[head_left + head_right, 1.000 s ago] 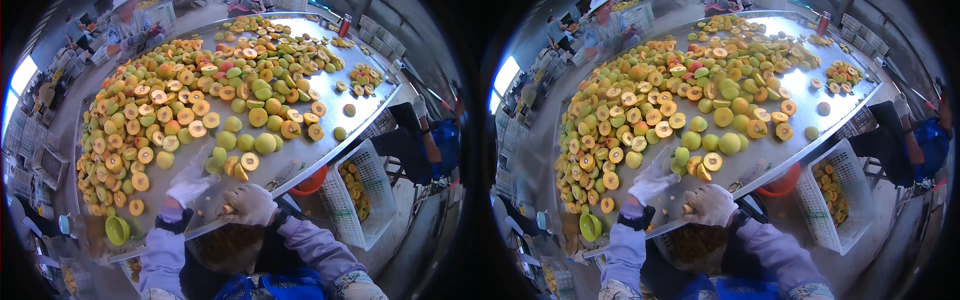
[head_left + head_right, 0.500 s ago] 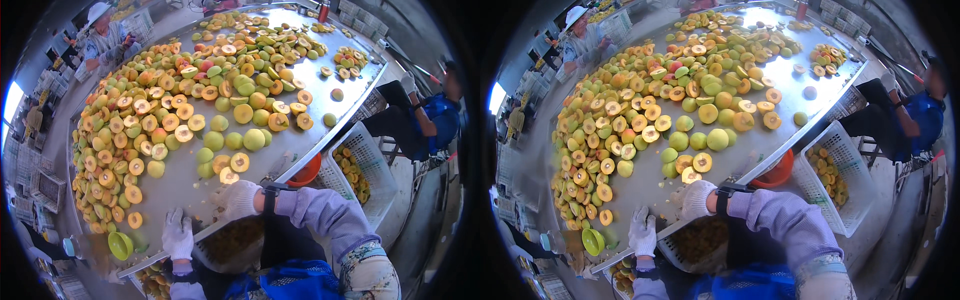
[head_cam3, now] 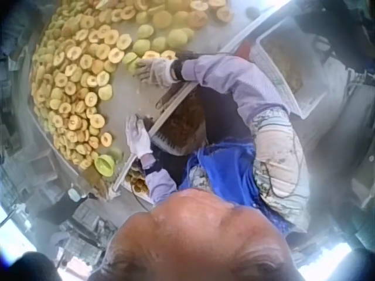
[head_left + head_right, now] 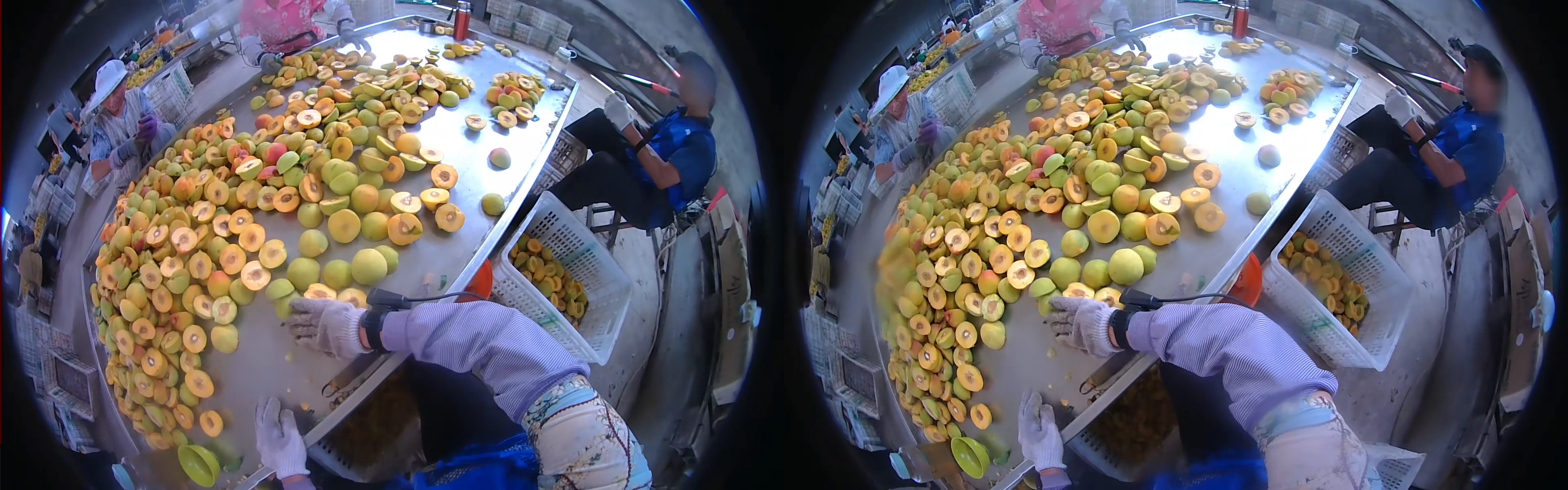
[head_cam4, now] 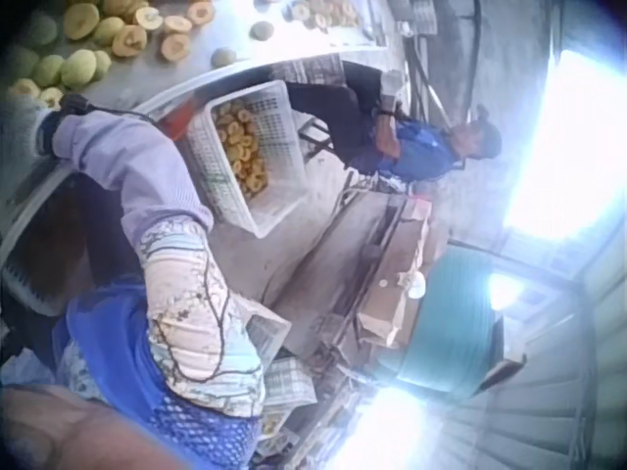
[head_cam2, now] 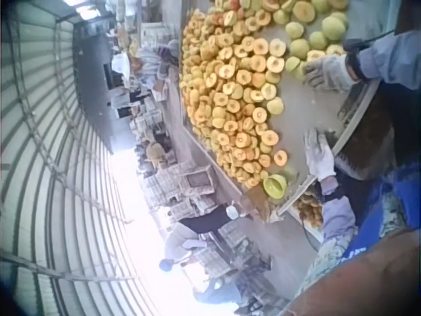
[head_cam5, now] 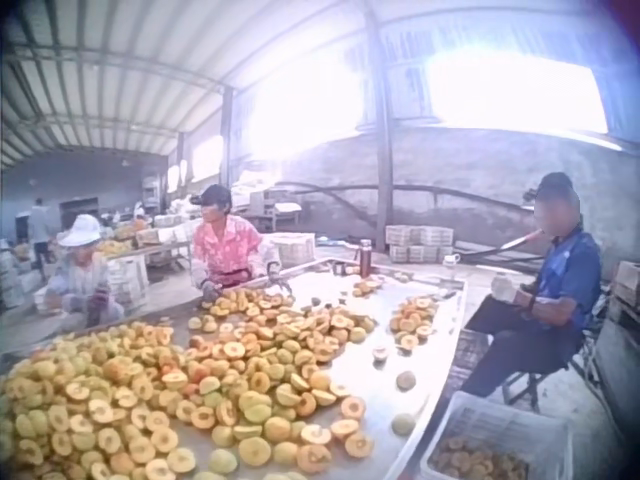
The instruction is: The recorder peels and prepares apricots or similar fruit using a small tool, then sorts them into crates and moves the crates.
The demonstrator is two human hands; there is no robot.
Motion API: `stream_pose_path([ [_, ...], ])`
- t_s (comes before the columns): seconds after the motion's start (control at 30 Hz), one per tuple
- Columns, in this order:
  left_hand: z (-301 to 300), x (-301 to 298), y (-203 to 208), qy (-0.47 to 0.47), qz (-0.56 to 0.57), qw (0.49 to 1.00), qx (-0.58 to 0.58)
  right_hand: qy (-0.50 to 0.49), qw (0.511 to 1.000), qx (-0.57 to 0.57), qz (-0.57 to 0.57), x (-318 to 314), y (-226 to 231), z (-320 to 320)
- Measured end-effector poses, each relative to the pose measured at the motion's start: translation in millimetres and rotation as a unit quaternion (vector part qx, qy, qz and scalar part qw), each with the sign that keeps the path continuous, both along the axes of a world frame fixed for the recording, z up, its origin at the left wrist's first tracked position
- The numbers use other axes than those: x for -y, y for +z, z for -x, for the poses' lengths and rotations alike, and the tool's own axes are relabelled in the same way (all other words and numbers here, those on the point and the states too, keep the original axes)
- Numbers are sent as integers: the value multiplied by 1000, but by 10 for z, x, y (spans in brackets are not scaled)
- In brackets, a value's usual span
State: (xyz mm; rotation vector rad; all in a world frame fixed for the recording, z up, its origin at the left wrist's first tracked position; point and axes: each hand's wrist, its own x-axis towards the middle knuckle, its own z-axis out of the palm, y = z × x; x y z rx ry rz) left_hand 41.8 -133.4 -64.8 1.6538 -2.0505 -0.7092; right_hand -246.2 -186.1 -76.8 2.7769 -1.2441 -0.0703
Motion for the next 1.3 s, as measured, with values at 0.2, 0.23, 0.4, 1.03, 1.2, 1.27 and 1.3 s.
stream_pose_path([
  [0.2, 95, -28, 97, 11, 6, 1000, 5, -175, 983, -60, -1, 266, 6, 778],
  [0.23, 77, -7, 87, 11, 2, 1000, 3, -202, 976, -77, -8, 298, 8, 925],
  [0.4, -79, 14, 54, -54, 1, 995, 85, -134, 978, 85, 131, 257, -33, 1751],
  [1.03, 23, 24, 111, -54, 26, 990, 127, -153, 940, 273, 138, 522, 233, 1326],
  [1.2, 95, 29, 125, -56, 15, 995, 75, 25, 982, 174, 75, 821, 18, 603],
  [1.27, 86, 33, 126, -54, 23, 995, 79, -17, 988, 127, 87, 1010, -35, 574],
  [1.3, 64, 20, 141, -55, 29, 995, 84, -62, 990, 83, 98, 1101, -1, 571],
])
